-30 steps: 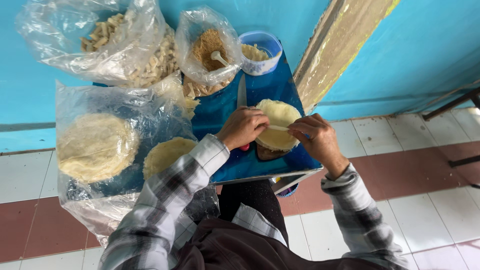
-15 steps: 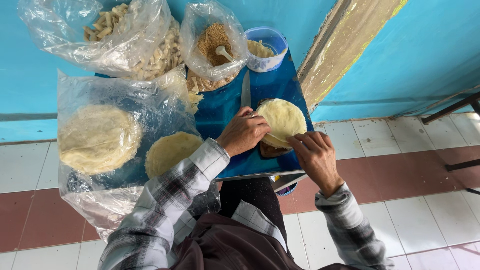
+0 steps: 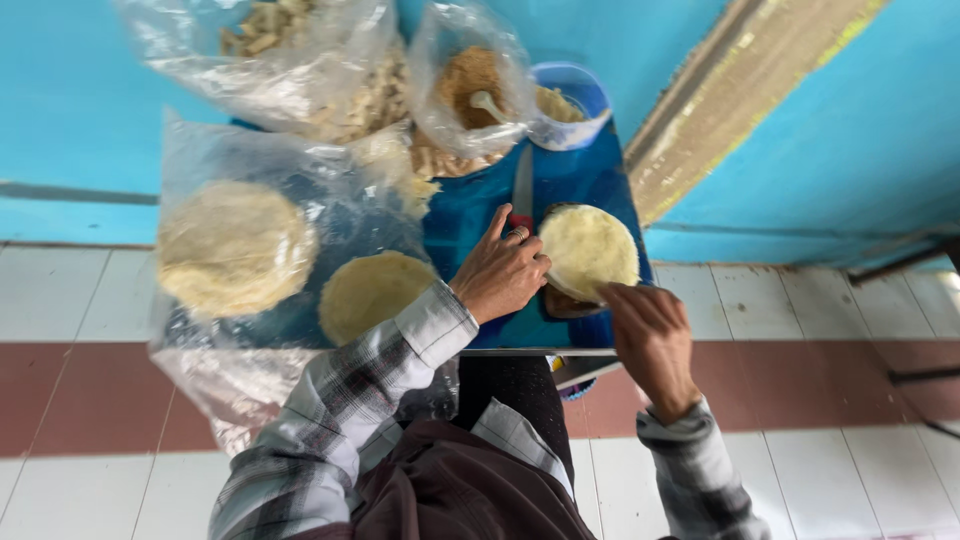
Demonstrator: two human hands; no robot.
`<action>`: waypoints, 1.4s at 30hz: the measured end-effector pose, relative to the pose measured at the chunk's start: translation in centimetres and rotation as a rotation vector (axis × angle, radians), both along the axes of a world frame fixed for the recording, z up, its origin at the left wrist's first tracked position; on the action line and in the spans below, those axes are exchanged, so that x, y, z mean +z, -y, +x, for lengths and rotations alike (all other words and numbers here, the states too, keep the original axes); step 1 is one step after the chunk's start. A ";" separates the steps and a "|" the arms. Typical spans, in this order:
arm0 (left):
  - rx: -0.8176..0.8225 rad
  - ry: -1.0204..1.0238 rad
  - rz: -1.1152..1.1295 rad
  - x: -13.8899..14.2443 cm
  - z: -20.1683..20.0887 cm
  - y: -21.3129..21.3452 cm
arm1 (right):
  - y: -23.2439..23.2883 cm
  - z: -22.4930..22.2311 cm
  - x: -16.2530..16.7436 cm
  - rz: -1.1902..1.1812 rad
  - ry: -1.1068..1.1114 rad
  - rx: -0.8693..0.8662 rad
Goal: The person sits at a small table and peels thin pastry sheets one at a time from a stack, stretching and placing each sheet over a round cake base to build up layers. Near the end, the person uses a knife to trim the edge of the layered cake.
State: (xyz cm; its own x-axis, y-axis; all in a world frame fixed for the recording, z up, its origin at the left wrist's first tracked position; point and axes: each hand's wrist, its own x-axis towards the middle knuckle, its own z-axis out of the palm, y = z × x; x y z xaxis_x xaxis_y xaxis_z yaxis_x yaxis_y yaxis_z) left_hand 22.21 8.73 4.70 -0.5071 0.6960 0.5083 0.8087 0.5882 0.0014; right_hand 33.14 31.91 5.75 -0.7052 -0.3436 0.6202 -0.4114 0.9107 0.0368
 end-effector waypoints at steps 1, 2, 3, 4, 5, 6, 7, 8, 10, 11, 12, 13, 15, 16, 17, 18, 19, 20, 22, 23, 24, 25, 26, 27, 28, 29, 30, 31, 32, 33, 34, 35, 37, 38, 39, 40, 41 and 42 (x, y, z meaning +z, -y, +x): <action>0.029 0.035 0.044 0.6 0.8 1.3 | 0.3 0.4 0.6 -0.093 -0.007 -0.016; 0.062 0.071 0.088 1.1 1.7 2.9 | 1.0 0.6 1.0 -0.186 -0.009 -0.028; 0.093 0.104 0.132 1.5 2.7 4.6 | 1.8 0.6 1.4 -0.268 0.017 0.014; 0.096 0.143 0.236 1.8 3.7 6.5 | 2.8 0.7 1.8 -0.350 0.047 0.051; 0.096 0.182 0.339 1.9 4.9 8.9 | 3.8 0.8 2.1 -0.435 0.080 0.084; 0.092 0.220 0.442 1.8 6.1 11.1 | 5.4 0.6 2.1 -0.443 0.147 0.193; 0.101 0.254 0.503 1.7 7.2 13.2 | 7.5 0.2 1.8 -0.449 0.212 0.300; 0.106 0.286 0.563 1.5 8.2 15.1 | 9.8 -0.2 1.5 -0.453 0.273 0.405; 0.270 0.358 0.666 0.5 11.3 18.3 | 14.3 -1.0 1.0 -0.329 0.306 0.608; 0.352 0.394 0.718 -0.3 12.9 19.4 | 16.4 -1.2 0.8 -0.305 0.330 0.632; 0.405 0.449 0.739 -1.1 14.3 20.1 | 18.6 -1.5 0.6 -0.280 0.353 0.654; 0.460 0.505 0.763 -2.1 15.4 20.5 | 20.3 -1.6 0.4 -0.252 0.379 0.679; 0.500 0.612 0.825 -3.9 16.9 21.4 | 22.9 -1.7 0.2 -0.196 0.414 0.664; 0.486 0.665 0.865 -4.8 17.4 21.7 | 23.8 -1.7 0.1 -0.164 0.432 0.657; 0.469 0.718 0.906 -5.6 17.5 21.9 | 24.4 -1.8 0.0 -0.147 0.429 0.643; 0.435 0.792 1.029 -6.4 17.4 21.9 | 24.7 -1.8 -0.1 -0.131 0.428 0.628; 0.398 0.866 1.156 -7.1 17.2 21.7 | 24.8 -1.9 -0.2 -0.113 0.430 0.614; 0.358 0.936 1.285 -7.8 16.9 21.4 | 24.9 -2.2 -0.4 -0.137 0.441 0.616; 0.330 0.943 1.379 -8.7 16.4 20.8 | 25.2 -2.6 -0.8 -0.194 0.468 0.611; 0.314 0.949 1.422 -9.1 16.3 20.5 | 25.3 -2.8 -1.0 -0.215 0.535 0.560; 0.434 0.914 1.311 -9.4 16.0 20.2 | 25.4 -3.0 -1.2 -0.237 0.597 0.507; 0.549 0.878 1.193 -9.6 15.8 20.0 | 25.5 -3.1 -1.3 -0.261 0.657 0.452; 0.660 0.841 1.067 -9.7 15.8 19.8 | 25.6 -3.1 -1.4 -0.252 0.624 0.460; 0.653 0.608 0.994 -9.9 15.9 19.6 | 25.8 -3.1 -1.5 -0.243 0.590 0.468; 0.636 0.377 0.913 -9.9 15.9 19.3 | 25.9 -3.1 -1.5 -0.234 0.553 0.476; 0.610 0.149 0.821 -10.0 15.9 19.1 | 26.1 -3.1 -1.6 -0.215 0.503 0.499; 0.592 0.017 0.715 -10.0 16.1 18.9 | 26.2 -2.9 -1.7 -0.198 0.454 0.521; 0.571 -0.115 0.607 -10.1 16.4 18.7 | 26.3 -2.9 -1.8 -0.181 0.402 0.542; 0.546 -0.245 0.497 -10.2 16.5 18.6 | 26.3 -2.9 -1.9 -0.207 0.421 0.533; 0.543 -0.212 0.451 -10.3 16.5 18.6 | 26.4 -3.0 -2.1 -0.231 0.443 0.525; 0.541 -0.182 0.406 -10.5 16.4 18.7 | 26.4 -3.2 -2.3 -0.254 0.463 0.519; 0.539 -0.154 0.360 -10.6 16.3 18.8 | 26.3 -3.6 -2.4 -0.271 0.433 0.531; 0.550 -0.165 0.362 -10.8 16.4 18.9 | 26.0 -4.7 -2.5 -0.308 0.375 0.555; 0.553 -0.166 0.362 -10.8 16.4 18.9 | 25.8 -5.4 -2.6 -0.367 0.418 0.535; 0.545 -0.154 0.386 -10.8 16.5 18.9 | 25.6 -6.2 -2.6 -0.424 0.463 0.514; 0.536 -0.144 0.412 -10.6 16.7 18.9 | 25.3 -6.7 -2.6 -0.480 0.505 0.493; 0.528 -0.140 0.439 -10.4 16.6 18.9 | 25.1 -7.0 -2.6 -0.489 0.587 0.509; 0.510 -0.123 0.464 -10.0 16.6 18.9 | 25.1 -7.4 -2.6 -0.497 0.667 0.527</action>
State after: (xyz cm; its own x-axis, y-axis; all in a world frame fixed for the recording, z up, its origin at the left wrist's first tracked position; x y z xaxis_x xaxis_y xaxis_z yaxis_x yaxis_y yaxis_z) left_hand 38.84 -10.17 -5.34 -0.6326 0.0832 0.7700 0.4422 0.8550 0.2709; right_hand 25.70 6.81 3.12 -0.7943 -0.5225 0.3099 -0.5666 0.4533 -0.6880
